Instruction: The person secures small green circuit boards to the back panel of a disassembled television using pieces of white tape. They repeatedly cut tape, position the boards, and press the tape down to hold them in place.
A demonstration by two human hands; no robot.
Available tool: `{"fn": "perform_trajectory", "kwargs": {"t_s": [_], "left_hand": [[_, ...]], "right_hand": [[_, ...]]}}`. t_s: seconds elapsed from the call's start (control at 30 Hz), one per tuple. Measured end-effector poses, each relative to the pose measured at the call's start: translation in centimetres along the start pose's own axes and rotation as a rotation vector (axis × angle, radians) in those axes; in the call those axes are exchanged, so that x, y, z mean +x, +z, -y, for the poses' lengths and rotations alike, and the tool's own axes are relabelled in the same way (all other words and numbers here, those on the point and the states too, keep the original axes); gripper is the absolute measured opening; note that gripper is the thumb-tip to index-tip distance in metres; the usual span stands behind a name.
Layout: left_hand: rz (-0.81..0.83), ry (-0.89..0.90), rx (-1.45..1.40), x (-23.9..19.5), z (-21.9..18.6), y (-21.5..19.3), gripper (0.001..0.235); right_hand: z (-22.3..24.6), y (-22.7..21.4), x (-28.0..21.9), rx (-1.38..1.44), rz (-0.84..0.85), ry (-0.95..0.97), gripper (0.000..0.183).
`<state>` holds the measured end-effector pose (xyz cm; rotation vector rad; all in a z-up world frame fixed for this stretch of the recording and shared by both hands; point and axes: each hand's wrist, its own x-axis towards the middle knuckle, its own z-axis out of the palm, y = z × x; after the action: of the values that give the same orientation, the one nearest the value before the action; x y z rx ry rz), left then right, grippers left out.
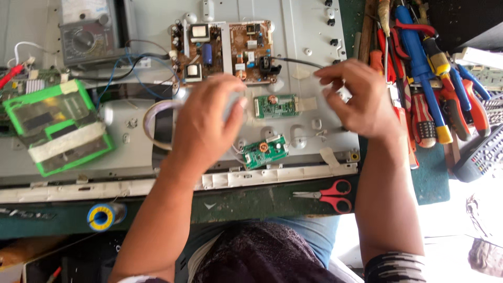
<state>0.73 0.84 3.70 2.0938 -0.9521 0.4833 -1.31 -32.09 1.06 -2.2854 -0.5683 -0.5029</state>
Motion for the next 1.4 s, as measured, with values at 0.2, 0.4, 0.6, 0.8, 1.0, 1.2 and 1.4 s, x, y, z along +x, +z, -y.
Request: {"fn": "perform_trajectory", "kwargs": {"t_s": [0.2,0.4,0.6,0.8,1.0,1.2,1.4], "left_hand": [[0.057,-0.117,0.151,-1.3,-1.6,-5.7,0.016],[0.246,-0.206,0.411,-6.6,-2.1,-8.6,0.032],[0.277,-0.312,0.507,-9.5,-0.7,-7.9,0.042],[-0.186,-0.398,-0.090,-10.6,-3.2,-8.6,0.028],[-0.388,-0.282,-0.386,-12.3,-5.8,-4.2,0.027],[-0.406,-0.201,-0.519,-12.7,-8.6,-1.7,0.021],[-0.371,-0.079,-0.402,-13.3,-9.4,-0.5,0.019]], "right_hand": [[3.1,-2.4,-0.1,0.046,-0.122,0.088,0.020],[6.9,-6.2,-1.9,-0.185,-0.072,0.170,0.015],[12.5,-7.2,-6.5,-0.232,0.012,0.162,0.012],[15.7,-2.5,-10.7,-0.155,-0.113,0.487,0.007],[19.3,2.2,-8.8,0.194,-0.218,0.095,0.032],[22.0,3.5,-6.6,0.172,-0.285,-0.062,0.035],[22.5,4.3,-6.1,-0.037,-0.281,-0.136,0.031]]}}
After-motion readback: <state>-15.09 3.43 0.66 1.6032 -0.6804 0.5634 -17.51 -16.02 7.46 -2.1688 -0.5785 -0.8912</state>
